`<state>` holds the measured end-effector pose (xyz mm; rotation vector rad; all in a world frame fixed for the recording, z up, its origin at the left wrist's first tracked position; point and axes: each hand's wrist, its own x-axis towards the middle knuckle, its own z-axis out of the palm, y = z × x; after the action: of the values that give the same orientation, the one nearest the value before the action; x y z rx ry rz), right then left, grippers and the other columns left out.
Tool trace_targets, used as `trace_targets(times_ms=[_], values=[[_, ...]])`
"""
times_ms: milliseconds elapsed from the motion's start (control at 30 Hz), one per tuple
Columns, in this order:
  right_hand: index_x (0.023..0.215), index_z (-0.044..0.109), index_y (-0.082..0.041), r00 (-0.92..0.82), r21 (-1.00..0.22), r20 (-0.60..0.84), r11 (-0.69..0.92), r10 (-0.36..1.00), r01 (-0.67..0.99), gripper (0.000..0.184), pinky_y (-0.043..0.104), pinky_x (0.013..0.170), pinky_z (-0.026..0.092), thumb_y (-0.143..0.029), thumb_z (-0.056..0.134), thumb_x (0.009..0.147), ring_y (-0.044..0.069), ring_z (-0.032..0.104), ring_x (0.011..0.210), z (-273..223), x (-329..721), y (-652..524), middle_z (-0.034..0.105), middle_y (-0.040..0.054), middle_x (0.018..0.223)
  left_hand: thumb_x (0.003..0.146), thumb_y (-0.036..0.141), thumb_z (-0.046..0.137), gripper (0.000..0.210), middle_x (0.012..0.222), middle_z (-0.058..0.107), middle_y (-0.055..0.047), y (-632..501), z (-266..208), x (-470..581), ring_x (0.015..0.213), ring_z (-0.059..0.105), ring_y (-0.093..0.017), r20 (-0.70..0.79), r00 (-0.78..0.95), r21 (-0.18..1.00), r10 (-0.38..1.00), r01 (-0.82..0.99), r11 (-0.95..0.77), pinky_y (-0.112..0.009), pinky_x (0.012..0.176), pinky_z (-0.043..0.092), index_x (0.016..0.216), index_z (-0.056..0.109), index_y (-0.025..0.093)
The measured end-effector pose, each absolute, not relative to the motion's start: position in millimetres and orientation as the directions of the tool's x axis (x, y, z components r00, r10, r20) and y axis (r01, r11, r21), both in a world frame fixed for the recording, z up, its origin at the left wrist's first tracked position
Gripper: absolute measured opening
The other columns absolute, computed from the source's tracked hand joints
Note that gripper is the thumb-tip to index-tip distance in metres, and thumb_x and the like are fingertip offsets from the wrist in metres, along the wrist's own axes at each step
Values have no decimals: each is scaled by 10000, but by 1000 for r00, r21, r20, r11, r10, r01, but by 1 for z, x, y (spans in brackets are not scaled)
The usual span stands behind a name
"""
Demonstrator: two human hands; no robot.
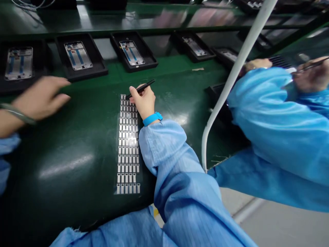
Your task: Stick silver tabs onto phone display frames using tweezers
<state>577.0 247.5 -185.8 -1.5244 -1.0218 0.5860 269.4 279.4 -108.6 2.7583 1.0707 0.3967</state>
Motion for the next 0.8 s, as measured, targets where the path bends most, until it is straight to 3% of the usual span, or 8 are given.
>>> trace_targets(times_ms=[67,167,300,800], values=[[826,472,-214,480,-944,205,43,853,326,353,281,540,575,-497,660,728,160,676,609,-185,577,245,587,-18,673,943,499,352,529,1443,424,-83,264,-138,321,1339,364,-258,117,827,219,549,518,-827,-452,1140,250,1359,431,182],[831,479,-218,453,-937,216,52,865,346,344,276,552,578,-498,655,737,159,682,622,-183,578,244,604,-21,686,936,492,375,528,1524,305,-101,238,-166,385,1421,220,-291,76,888,205,454,432,-878,-532,1149,172,1402,386,243],[824,483,-214,437,-963,171,55,883,265,348,252,552,586,-480,680,717,143,683,619,-183,579,248,615,-25,687,916,531,385,548,1495,344,-150,223,-174,413,1405,254,-327,72,886,189,458,439,-878,-601,1131,119,1368,446,228],[797,498,-193,420,-992,86,37,904,122,295,233,509,589,-384,707,714,132,674,567,-180,576,257,615,-20,649,913,527,382,545,1487,365,-135,224,-171,407,1400,271,-316,84,872,186,482,461,-868,-585,1137,132,1366,453,233]])
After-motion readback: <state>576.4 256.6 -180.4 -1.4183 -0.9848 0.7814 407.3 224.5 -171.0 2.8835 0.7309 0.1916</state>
